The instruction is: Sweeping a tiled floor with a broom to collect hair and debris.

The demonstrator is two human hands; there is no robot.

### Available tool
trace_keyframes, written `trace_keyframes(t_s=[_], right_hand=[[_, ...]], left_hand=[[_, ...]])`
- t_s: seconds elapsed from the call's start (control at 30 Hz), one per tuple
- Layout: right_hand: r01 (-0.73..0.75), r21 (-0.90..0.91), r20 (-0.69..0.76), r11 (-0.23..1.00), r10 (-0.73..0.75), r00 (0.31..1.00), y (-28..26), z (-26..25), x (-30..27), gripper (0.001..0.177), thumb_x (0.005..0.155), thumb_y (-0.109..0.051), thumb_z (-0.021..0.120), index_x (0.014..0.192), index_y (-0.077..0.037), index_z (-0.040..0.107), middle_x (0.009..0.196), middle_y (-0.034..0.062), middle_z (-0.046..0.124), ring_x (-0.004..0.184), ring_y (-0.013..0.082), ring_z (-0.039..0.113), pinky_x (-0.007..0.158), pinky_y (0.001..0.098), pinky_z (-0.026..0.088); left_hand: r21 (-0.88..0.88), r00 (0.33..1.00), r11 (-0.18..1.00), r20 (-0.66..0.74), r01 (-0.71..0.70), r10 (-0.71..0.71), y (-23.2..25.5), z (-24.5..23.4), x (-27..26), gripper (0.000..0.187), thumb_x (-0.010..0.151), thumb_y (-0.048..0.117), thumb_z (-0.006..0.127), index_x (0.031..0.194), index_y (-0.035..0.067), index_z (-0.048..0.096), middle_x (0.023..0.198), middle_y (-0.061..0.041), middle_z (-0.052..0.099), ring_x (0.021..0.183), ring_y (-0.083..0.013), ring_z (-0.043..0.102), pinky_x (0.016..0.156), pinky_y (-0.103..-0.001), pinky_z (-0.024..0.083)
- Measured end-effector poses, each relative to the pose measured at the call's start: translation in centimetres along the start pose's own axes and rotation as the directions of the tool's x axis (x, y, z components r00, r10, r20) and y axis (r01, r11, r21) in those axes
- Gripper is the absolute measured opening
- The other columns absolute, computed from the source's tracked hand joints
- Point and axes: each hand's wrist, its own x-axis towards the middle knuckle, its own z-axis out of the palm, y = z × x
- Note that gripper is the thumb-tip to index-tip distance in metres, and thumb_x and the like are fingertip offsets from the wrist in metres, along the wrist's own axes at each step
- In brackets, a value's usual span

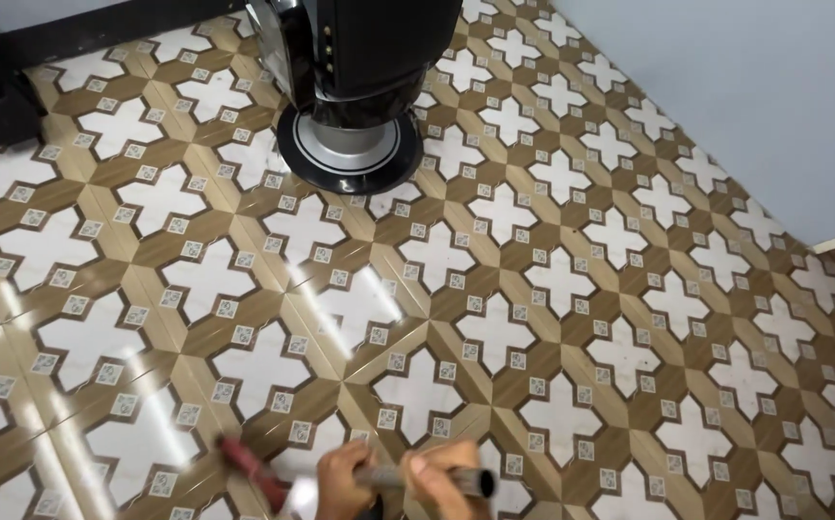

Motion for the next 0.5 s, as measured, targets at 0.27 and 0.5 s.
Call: trace_keyframes(t_s=[0.27,0.5], right_hand=[[-0.217,-0.183,-0.112,0.959,0.199,0.974,-2.7,-6.8,1.0,0.020,0.091,0.004,0.061,0.075,0.001,0.050,0.053,0.0083,0.052,0.045,0.0141,0.043,0.043,0.0354,0.036],[0.051,-0.682,0.320,0.730,0.235,0.918,-5.7,-6.1,6.8,0.034,0.088,-0.002,0.064,0.060,0.000,0.045,0.056,0.0110,0.046,0.053,0.0271,0.046,0.058,0.0378,0.039]], left_hand=[[-0.232,0.989,0.967,-0.075,0.108,-0.129,1.9,12.1,3.4,0.028,0.061,0.010,0.077,0.059,0.000,0.051,0.059,-0.014,0.054,0.053,-0.0312,0.055,0.049,-0.040,0.042],[-0.301,0.979,0.943,-0.182,-0.140,0.087,10.5,13.9,9.9,0.021,0.080,0.013,0.067,0.096,0.000,0.063,0.100,-0.014,0.065,0.095,-0.0295,0.062,0.085,-0.037,0.047]])
